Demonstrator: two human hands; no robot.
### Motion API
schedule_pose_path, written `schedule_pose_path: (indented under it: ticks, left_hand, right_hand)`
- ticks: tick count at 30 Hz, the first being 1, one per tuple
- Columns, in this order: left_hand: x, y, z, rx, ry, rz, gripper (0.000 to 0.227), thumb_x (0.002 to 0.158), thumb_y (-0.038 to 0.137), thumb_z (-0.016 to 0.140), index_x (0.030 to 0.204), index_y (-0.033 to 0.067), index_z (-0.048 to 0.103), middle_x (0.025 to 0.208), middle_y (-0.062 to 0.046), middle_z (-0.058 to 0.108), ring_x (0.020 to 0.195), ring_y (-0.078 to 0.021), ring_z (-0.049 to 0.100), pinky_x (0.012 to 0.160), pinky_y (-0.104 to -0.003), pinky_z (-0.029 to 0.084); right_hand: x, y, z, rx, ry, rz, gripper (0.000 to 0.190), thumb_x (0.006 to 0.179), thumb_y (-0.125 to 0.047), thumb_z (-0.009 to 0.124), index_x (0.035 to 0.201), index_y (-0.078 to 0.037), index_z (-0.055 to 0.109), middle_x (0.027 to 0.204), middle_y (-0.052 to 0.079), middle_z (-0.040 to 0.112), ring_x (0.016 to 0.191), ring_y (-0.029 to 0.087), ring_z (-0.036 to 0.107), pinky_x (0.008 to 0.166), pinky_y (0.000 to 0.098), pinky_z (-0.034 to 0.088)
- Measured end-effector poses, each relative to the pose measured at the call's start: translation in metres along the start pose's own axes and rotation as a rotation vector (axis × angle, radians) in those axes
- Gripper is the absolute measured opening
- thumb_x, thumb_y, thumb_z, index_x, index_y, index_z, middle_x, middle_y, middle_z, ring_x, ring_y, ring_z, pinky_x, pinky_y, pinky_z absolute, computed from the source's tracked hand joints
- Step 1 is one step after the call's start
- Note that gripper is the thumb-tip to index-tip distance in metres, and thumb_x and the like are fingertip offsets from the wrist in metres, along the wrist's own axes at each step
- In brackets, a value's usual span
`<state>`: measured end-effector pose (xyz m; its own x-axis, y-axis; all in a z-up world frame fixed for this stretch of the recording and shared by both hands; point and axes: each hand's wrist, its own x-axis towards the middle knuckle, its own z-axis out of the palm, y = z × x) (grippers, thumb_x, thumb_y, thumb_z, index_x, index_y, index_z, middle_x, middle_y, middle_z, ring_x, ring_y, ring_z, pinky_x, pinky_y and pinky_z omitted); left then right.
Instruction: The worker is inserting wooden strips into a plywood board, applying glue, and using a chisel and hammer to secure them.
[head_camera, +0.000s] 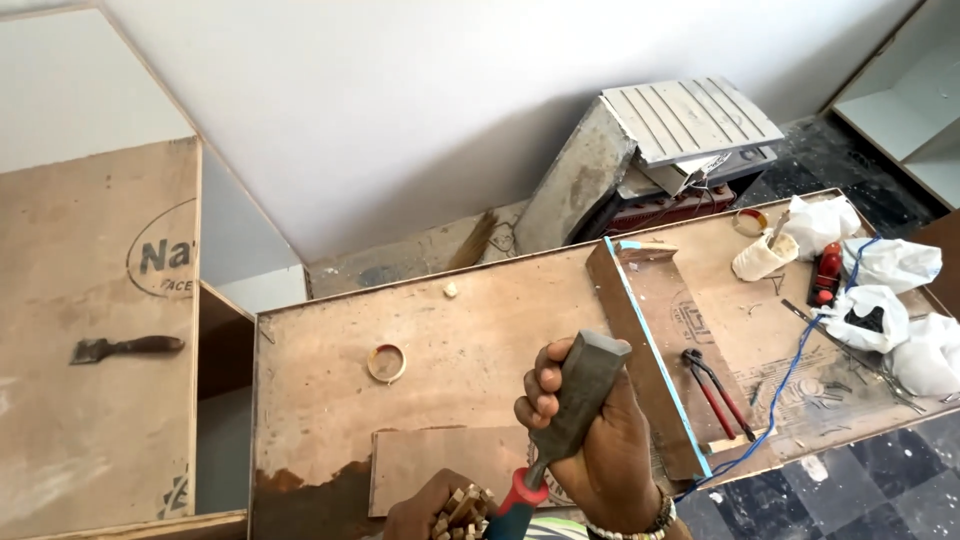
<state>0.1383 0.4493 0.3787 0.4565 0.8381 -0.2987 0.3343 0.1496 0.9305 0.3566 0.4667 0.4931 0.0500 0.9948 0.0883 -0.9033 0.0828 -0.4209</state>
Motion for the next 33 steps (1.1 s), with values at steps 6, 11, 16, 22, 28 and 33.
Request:
schedule_pose_path:
  ticks: [6,11,16,22,28,33]
  left_hand:
    - [0.012,-0.002,-0.016,-0.039,0.019,0.02,0.027,0.083,0.027,0.076,0.105,0.0124,0.073,0.085,-0.003,0.079,0.08,-0.0095,0.078,0.079,-0.025,0.058]
    - [0.02,-0.019,-0.022,-0.173,-0.031,0.037,0.032,0.084,0.03,0.076,0.11,0.0118,0.072,0.09,-0.003,0.079,0.082,-0.0103,0.075,0.081,-0.026,0.059]
    - [0.022,-0.021,-0.023,-0.177,0.007,0.011,0.038,0.077,0.029,0.082,0.107,0.01,0.073,0.087,-0.004,0.08,0.082,-0.0105,0.076,0.08,-0.025,0.058]
    - [0.012,0.019,-0.03,-0.135,0.007,-0.029,0.043,0.073,0.035,0.09,0.103,0.0098,0.072,0.082,-0.006,0.076,0.077,-0.0124,0.076,0.075,-0.027,0.059]
    - [0.017,0.027,-0.04,-0.03,0.033,-0.038,0.058,0.064,0.039,0.096,0.105,0.0123,0.066,0.085,-0.004,0.078,0.081,-0.0101,0.081,0.083,-0.028,0.065]
    - [0.019,0.008,-0.039,0.037,0.046,-0.033,0.06,0.063,0.039,0.097,0.106,0.0114,0.065,0.084,-0.005,0.078,0.081,-0.0106,0.081,0.083,-0.028,0.065]
  right_hand:
    - [0.011,0.009,0.014,-0.141,0.128,-0.01,0.057,0.109,-0.047,0.038,0.115,0.004,0.061,0.094,0.012,0.062,0.082,0.021,0.059,0.075,0.0358,0.051]
    - [0.018,0.013,0.027,-0.149,0.101,-0.119,0.062,0.11,-0.049,0.039,0.117,0.01,0.059,0.1,0.02,0.065,0.089,0.027,0.063,0.079,0.0415,0.054]
    - [0.019,0.016,0.046,-0.655,0.215,-0.163,0.053,0.096,-0.035,0.053,0.132,0.005,0.058,0.109,0.018,0.067,0.099,0.025,0.066,0.087,0.041,0.055]
    - [0.013,0.012,0.025,-0.85,0.307,-0.093,0.046,0.097,-0.026,0.066,0.133,0.002,0.068,0.105,0.01,0.067,0.092,0.013,0.062,0.079,0.0312,0.053]
    - [0.02,0.003,0.024,-1.064,0.364,-0.152,0.039,0.09,-0.025,0.072,0.117,0.003,0.072,0.087,0.007,0.072,0.081,0.011,0.065,0.073,0.0296,0.054]
    - [0.021,-0.008,0.0,-1.04,0.367,-0.015,0.05,0.102,-0.039,0.053,0.108,0.004,0.078,0.077,0.008,0.072,0.068,0.014,0.067,0.068,0.0333,0.058]
